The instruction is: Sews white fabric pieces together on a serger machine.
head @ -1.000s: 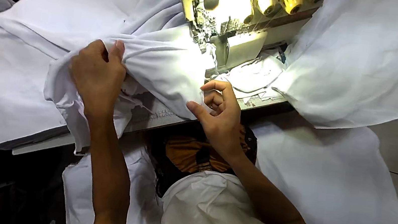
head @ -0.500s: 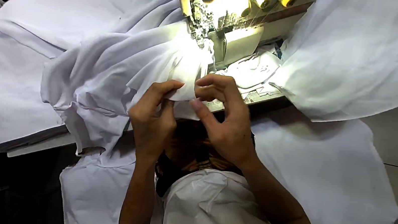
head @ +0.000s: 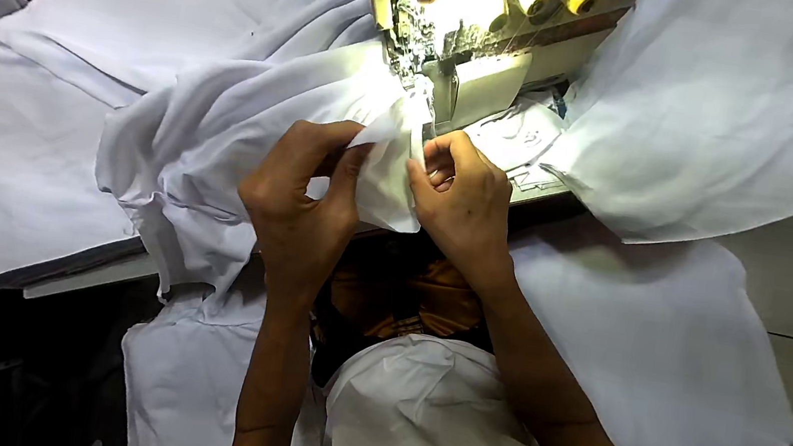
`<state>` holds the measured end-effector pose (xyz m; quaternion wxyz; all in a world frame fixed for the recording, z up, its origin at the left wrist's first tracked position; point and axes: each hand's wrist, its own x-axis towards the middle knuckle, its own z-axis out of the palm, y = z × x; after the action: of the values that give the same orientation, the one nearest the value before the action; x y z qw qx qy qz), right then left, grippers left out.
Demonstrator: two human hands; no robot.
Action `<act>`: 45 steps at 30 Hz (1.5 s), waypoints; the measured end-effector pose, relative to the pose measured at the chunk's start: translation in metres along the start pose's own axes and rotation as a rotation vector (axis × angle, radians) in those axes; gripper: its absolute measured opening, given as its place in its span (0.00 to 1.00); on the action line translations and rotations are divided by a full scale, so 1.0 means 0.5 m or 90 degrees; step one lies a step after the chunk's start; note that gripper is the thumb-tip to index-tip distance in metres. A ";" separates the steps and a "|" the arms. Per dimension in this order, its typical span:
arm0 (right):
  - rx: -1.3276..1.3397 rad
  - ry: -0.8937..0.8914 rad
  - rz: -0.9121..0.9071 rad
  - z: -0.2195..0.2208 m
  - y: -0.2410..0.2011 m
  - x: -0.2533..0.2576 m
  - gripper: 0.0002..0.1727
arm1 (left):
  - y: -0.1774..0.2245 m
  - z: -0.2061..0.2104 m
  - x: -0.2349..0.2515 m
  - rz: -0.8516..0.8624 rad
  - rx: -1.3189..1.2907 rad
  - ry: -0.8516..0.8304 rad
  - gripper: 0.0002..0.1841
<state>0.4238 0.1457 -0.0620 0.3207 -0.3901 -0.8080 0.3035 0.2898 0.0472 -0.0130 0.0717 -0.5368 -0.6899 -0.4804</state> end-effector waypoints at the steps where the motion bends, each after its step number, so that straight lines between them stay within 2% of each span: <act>1: -0.015 -0.011 -0.002 -0.005 0.004 0.000 0.09 | 0.007 0.006 0.000 0.010 -0.001 -0.006 0.07; 8: 0.022 -0.071 0.052 -0.083 0.041 -0.001 0.07 | 0.031 0.042 -0.008 0.034 0.018 0.030 0.07; 13: 0.339 -0.162 0.082 -0.100 0.057 0.009 0.04 | 0.047 0.083 -0.024 0.108 0.093 0.019 0.08; 15: 0.457 -0.193 0.089 -0.101 0.063 0.013 0.09 | 0.048 0.110 -0.046 0.146 0.163 -0.008 0.09; 19: 0.526 -0.219 0.168 -0.106 0.075 0.014 0.14 | 0.040 0.135 -0.084 0.152 0.238 -0.090 0.17; 21: 0.508 -0.228 0.181 -0.106 0.079 0.014 0.22 | 0.021 0.124 -0.102 0.108 0.149 -0.177 0.21; 24: 0.381 -0.221 0.124 -0.097 0.079 0.026 0.10 | -0.033 0.092 -0.146 -0.068 -0.115 -0.270 0.19; 27: 0.327 -0.208 0.120 -0.094 0.078 0.032 0.07 | -0.082 0.063 -0.196 -0.321 -0.183 -0.196 0.16; 29: 0.341 -0.201 0.127 -0.097 0.076 0.031 0.06 | -0.093 0.047 -0.199 -0.422 -0.172 -0.152 0.18; 30: 0.355 -0.197 0.129 -0.099 0.073 0.029 0.06 | -0.092 0.042 -0.192 -0.456 -0.171 -0.133 0.20; 32: 0.390 -0.186 0.131 -0.102 0.065 0.021 0.05 | -0.090 0.041 -0.174 -0.490 -0.147 -0.063 0.36; 34: 0.435 -0.176 0.136 -0.104 0.056 0.013 0.05 | -0.093 0.044 -0.152 -0.461 -0.120 0.056 0.51; 37: 0.539 -0.176 0.181 -0.091 0.039 0.009 0.06 | -0.093 0.025 -0.111 -0.314 -0.238 0.154 0.58; 39: 0.594 -0.179 0.202 -0.072 0.024 0.005 0.07 | -0.093 0.003 -0.065 -0.265 -0.262 0.172 0.54; 40: 0.615 -0.177 0.216 -0.061 0.016 0.001 0.07 | -0.105 -0.011 -0.037 -0.221 -0.249 0.184 0.48; 43: 0.645 -0.159 0.237 -0.031 0.003 -0.013 0.08 | -0.185 -0.064 0.066 -0.065 -0.171 0.195 0.34; 45: 0.647 -0.133 0.253 -0.009 0.001 -0.026 0.08 | -0.225 -0.080 0.136 -0.054 -0.123 0.151 0.30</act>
<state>0.4339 0.1364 -0.0634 0.3235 -0.2990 -0.4983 0.7468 0.1537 0.0677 -0.0159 0.0803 -0.4511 -0.6491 -0.6072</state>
